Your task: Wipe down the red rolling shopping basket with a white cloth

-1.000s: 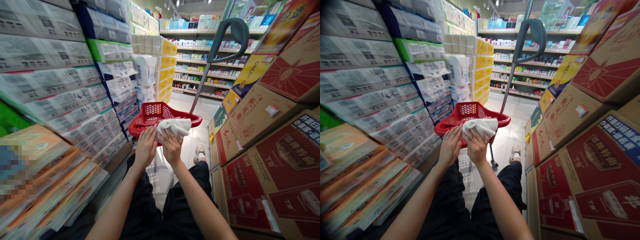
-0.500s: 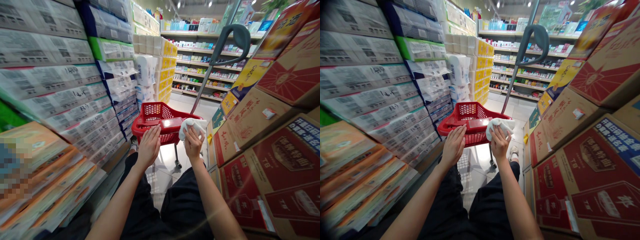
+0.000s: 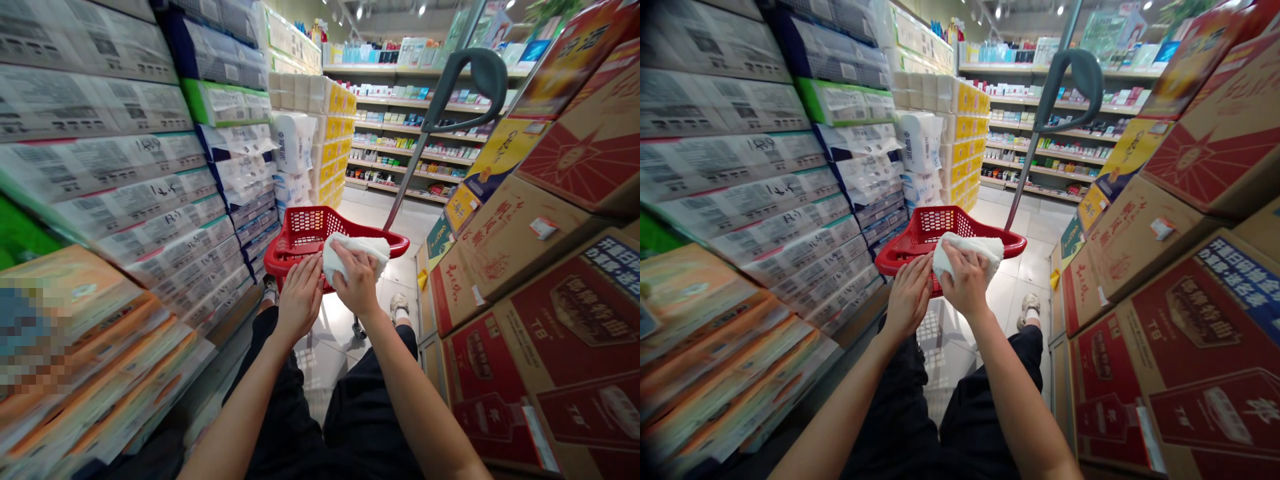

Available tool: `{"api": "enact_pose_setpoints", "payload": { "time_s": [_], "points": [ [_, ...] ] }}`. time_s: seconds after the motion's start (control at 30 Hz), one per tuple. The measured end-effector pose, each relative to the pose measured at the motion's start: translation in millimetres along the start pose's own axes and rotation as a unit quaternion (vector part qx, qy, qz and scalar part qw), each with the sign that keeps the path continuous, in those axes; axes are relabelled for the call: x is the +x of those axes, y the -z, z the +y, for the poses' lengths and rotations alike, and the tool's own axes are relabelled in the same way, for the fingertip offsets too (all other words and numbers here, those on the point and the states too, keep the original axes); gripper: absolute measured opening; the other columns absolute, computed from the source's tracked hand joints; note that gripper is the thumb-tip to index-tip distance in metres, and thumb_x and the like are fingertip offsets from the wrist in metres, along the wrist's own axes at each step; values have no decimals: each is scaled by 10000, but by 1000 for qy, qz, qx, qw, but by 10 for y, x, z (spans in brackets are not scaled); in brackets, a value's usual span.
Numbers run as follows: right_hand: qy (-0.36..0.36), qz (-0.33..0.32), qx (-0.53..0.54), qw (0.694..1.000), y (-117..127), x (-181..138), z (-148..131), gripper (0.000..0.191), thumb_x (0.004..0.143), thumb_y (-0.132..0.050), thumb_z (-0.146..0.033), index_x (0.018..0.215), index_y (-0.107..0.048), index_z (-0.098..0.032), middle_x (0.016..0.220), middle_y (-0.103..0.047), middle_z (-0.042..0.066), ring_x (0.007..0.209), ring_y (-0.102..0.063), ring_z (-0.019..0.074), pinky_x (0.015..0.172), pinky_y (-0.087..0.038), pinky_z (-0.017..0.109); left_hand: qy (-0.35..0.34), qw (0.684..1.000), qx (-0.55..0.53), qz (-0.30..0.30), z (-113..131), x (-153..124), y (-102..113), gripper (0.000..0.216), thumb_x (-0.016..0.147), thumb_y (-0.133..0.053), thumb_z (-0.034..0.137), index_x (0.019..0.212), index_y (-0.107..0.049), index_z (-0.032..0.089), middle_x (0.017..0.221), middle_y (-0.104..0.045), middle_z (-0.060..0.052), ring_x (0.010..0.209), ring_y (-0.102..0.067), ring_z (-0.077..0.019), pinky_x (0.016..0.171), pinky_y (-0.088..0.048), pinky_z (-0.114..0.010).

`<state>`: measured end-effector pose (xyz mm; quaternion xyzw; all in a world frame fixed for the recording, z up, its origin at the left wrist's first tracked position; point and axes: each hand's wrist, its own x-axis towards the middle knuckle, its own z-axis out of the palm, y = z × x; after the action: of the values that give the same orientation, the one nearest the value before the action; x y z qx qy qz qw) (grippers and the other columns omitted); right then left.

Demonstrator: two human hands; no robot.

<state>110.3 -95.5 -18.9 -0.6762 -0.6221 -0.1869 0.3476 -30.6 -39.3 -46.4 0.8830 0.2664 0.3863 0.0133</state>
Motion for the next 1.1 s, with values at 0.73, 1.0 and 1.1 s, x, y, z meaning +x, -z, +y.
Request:
{"api": "enact_pose_setpoints", "payload": {
  "time_s": [0.73, 1.0, 1.1],
  "points": [
    [-91, 62, -37, 993, 153, -121, 777, 413, 919, -363, -259, 1258, -595, -308, 1386, -579, -14, 1317, -449, 223, 1136, -163, 484, 2, 1000, 6, -5, 15, 2, -4, 494, 988, -350, 211, 1481, -359, 181, 1517, -428, -64, 1409, -373, -211, 1174, -255, -411],
    [-14, -9, -63, 998, -12, -26, 60, 412, 906, -474, -273, 1305, -561, -329, 1447, -515, -32, 1349, -400, 244, 1169, -132, 479, 4, 1000, 1, -2, 0, -8, -10, 505, 983, -352, 213, 1486, -350, 175, 1508, -440, -82, 1408, -372, -224, 1168, -272, -428],
    [1, -24, -64, 998, -36, -13, 18, 439, 905, -493, -291, 1339, -535, -336, 1463, -497, -39, 1352, -391, 246, 1170, -132, 472, -4, 1000, 0, -6, -36, -12, 3, 522, 977, -349, 204, 1498, -329, 183, 1509, -439, -82, 1409, -374, -223, 1169, -273, -427]
  ]
}}
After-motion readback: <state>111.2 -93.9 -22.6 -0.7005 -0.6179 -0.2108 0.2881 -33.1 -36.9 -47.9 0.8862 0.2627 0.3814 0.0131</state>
